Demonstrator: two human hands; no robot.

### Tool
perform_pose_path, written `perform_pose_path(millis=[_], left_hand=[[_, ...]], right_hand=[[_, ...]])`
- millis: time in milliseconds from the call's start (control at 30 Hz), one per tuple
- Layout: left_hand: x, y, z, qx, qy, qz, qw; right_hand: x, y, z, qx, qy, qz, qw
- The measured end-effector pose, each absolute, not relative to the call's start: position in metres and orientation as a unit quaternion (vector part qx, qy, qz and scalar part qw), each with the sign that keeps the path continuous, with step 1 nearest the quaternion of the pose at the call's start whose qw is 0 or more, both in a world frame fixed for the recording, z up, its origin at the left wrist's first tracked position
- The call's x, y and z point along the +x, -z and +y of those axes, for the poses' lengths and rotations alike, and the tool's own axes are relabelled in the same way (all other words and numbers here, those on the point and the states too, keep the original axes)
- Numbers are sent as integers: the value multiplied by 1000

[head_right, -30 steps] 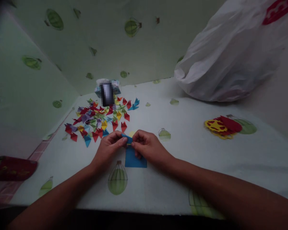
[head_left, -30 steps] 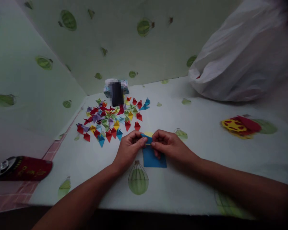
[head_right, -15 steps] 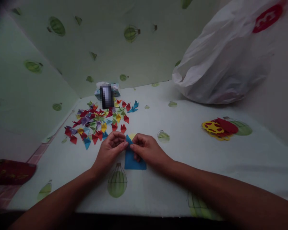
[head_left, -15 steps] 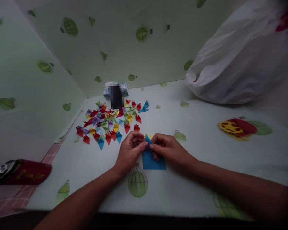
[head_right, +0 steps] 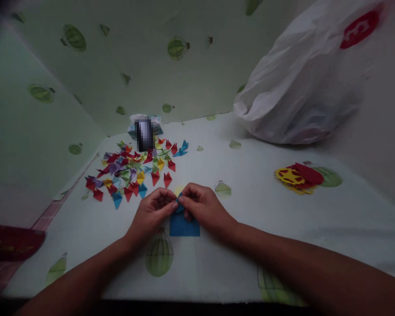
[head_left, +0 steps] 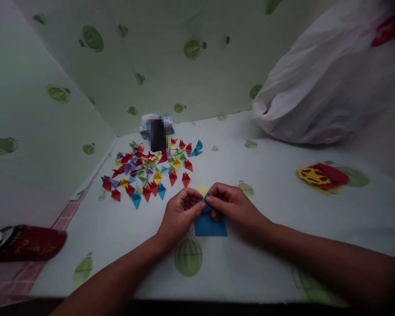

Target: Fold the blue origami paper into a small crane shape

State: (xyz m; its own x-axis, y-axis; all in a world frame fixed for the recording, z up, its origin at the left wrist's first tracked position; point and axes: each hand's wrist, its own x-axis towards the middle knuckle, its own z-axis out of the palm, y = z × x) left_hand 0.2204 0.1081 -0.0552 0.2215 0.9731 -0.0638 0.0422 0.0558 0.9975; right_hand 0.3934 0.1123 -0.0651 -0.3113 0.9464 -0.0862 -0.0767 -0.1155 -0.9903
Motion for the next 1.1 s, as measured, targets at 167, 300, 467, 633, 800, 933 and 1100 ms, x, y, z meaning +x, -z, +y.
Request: perform_pose_path(millis=[167, 300, 467, 633, 800, 933, 1100], left_hand=[[221, 56, 108, 544, -417, 461, 564], [221, 59, 109, 545, -400, 465, 573], [220, 57, 108, 546, -409, 493, 540], [220, 55, 107, 524, -439, 507, 525], [223, 58, 108, 493, -480, 479, 544], [223, 59, 107, 491, -483, 471, 551], [223, 59, 106, 481, -481, 473, 560]], right_hand=[[392, 66, 114, -410, -628, -515, 413], [395, 62, 114, -430, -607, -532, 404], [397, 60, 114, -419, -619, -528, 403], [394, 65, 115, -390, -670, -509, 374], [394, 65, 117, -414, -660, -506, 372], [393, 65, 117, -404, -644, -513, 399], [391, 67, 114, -377, -631, -507, 450]])
